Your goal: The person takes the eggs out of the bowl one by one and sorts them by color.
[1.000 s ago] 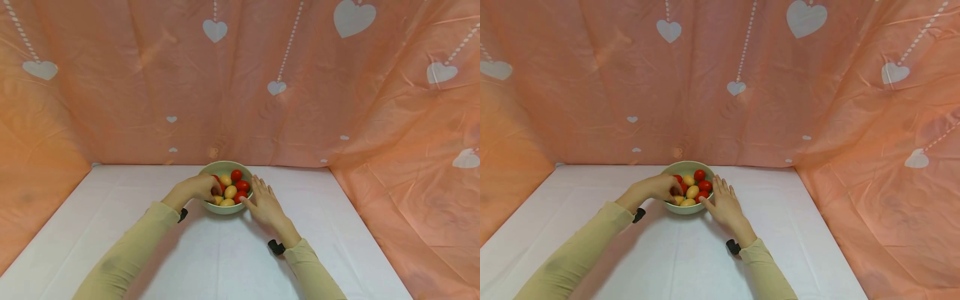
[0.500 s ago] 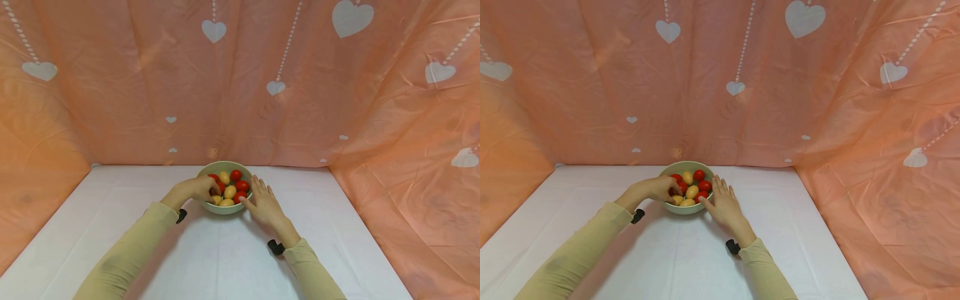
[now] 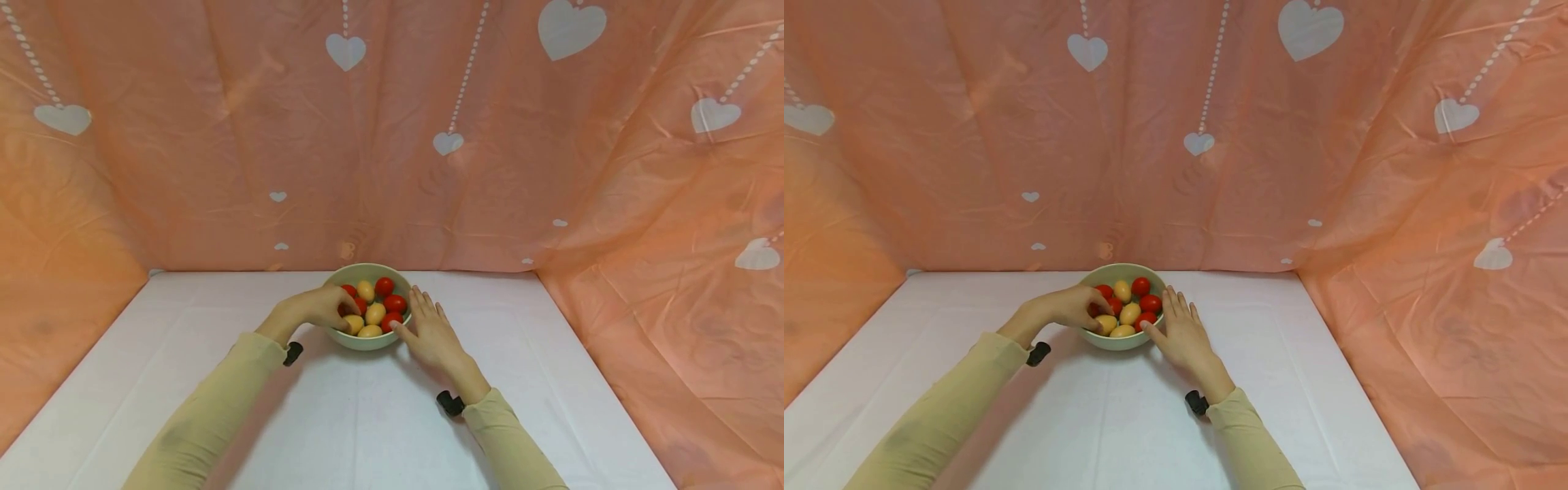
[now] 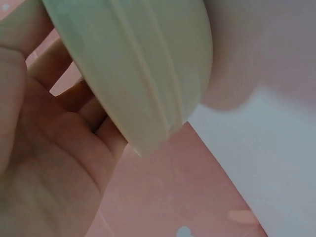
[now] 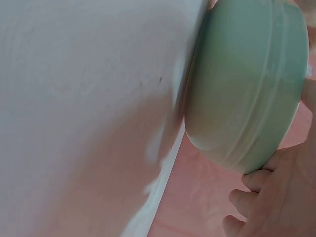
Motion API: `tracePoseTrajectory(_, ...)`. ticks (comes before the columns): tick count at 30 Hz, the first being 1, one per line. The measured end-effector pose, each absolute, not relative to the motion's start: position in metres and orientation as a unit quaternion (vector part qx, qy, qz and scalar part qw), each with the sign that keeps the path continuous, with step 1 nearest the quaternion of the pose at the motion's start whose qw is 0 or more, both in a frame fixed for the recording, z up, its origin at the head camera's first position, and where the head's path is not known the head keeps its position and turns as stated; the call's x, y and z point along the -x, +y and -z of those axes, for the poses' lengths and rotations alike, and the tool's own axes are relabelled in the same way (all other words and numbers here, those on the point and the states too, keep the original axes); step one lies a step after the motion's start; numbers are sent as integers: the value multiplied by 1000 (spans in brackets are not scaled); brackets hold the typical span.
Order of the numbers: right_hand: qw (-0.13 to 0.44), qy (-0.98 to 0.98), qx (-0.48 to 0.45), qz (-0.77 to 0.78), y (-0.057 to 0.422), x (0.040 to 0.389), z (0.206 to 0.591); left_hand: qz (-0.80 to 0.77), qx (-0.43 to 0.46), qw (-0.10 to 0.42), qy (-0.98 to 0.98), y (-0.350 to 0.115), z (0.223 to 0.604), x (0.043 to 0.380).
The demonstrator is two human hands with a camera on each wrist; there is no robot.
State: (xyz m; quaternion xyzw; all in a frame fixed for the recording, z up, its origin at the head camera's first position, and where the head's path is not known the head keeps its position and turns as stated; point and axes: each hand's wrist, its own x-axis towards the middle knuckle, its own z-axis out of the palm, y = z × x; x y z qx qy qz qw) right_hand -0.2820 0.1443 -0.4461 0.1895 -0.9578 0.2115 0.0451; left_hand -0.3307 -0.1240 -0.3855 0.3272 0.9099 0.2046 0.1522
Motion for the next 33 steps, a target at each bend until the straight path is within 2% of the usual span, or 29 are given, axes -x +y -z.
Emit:
tracePoseTrajectory(12, 48, -957, -190, -212, 143, 283, 446, -264, -302, 133, 906, -133, 387, 325)
tracePoseTrajectory(33, 54, -955, -196, -215, 144, 284, 446, -354, -288, -12, 890, -143, 399, 292)
